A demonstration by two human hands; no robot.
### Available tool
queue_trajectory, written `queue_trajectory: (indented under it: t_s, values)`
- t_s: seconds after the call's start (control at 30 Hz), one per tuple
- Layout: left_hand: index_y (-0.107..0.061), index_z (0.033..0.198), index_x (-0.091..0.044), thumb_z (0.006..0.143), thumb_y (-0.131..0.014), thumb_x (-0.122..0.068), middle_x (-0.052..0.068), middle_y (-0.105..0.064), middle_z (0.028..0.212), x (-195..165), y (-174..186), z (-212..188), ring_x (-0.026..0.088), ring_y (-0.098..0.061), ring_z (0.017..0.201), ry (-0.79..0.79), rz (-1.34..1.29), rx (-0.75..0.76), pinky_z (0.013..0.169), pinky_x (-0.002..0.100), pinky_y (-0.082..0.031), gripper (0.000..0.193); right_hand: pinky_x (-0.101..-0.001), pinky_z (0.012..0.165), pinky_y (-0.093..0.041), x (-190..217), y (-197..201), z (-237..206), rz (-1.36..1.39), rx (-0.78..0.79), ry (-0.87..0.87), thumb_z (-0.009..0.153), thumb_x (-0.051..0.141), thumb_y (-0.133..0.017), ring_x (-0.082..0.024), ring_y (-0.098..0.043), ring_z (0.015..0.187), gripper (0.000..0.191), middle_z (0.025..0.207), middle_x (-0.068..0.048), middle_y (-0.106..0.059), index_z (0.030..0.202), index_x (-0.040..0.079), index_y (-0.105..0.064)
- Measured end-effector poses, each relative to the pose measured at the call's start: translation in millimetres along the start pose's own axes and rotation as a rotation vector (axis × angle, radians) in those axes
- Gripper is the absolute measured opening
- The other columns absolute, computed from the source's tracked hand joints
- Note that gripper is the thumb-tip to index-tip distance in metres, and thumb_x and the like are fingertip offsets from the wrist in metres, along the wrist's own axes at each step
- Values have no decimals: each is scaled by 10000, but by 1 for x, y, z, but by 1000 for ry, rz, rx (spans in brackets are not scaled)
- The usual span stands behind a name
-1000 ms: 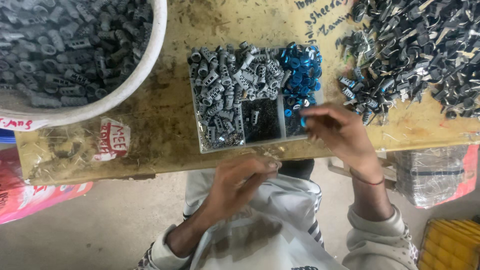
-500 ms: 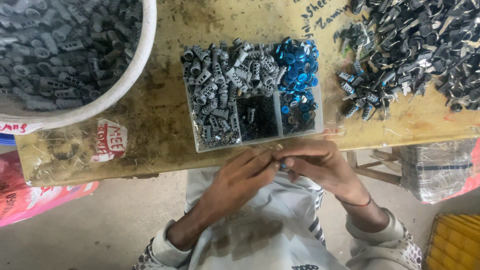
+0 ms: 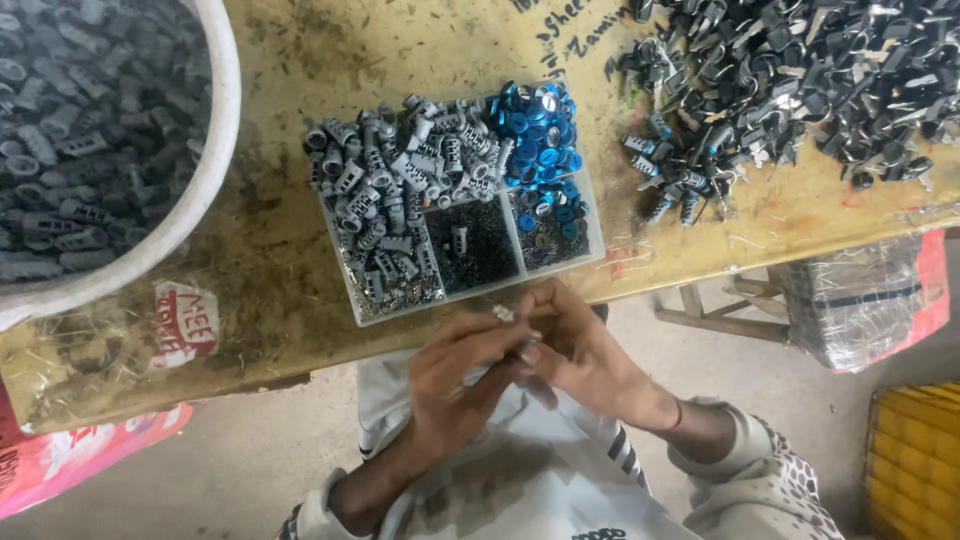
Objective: The person sits at a workbench and repeatedly assembles small hardware components by hand. They pick a grey cylindrical body from a compartment tray, press a blue cap piece onto it, and place the finished assembly on the table beside the tray, continuing with the next part.
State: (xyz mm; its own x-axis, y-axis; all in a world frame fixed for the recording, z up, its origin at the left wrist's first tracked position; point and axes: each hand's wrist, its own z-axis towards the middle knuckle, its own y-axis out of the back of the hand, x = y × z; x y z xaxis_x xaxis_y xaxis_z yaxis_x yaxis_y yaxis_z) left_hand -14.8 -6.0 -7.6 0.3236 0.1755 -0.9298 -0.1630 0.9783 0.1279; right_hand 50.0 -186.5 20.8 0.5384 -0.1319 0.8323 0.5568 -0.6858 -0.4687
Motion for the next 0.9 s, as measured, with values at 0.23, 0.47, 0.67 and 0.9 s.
queue_trajectory:
  t_s: [0.23, 0.47, 0.67, 0.9]
  values:
    - [-733, 1121, -45, 843, -834, 2, 57, -773, 1042, -2, -2, 3, 187, -726, 953, -100, -6, -8, 812, 321, -585, 299, -346, 850, -581, 63, 63, 1, -975, -143, 320, 710, -63, -568, -214, -698, 1007, 556, 1138, -30, -697, 1244, 70, -646]
    - [-720, 1088, -22, 818, -795, 37, 85, -759, 1058, -1, 15, 16, 233, -710, 978, -60, -7, 23, 860, 354, -573, 286, -450, 954, -475, 77, 134, 20, -1840, -657, 544, 853, 6, -802, -354, -596, 1121, 225, 1220, -136, -650, 1044, 117, -756]
    - [-721, 1088, -33, 819, -807, 11, 81, -763, 1054, -9, 20, 21, 238, -717, 971, 50, -80, 60, 858, 346, -576, 286, -414, 974, -587, 92, 136, -4, -683, -574, 801, 1093, 144, -569, -244, -714, 1041, 142, 1110, -106, -709, 1080, 9, -526]
    - [-723, 1141, -71, 869, -817, -13, 54, -767, 1041, -12, 13, 29, 186, -732, 924, 95, -172, 131, 745, 289, -627, 293, -362, 721, -586, 84, 125, -47, -687, -411, 814, 1146, 215, -586, -151, -641, 656, 190, 791, -73, -676, 1093, 35, -614]
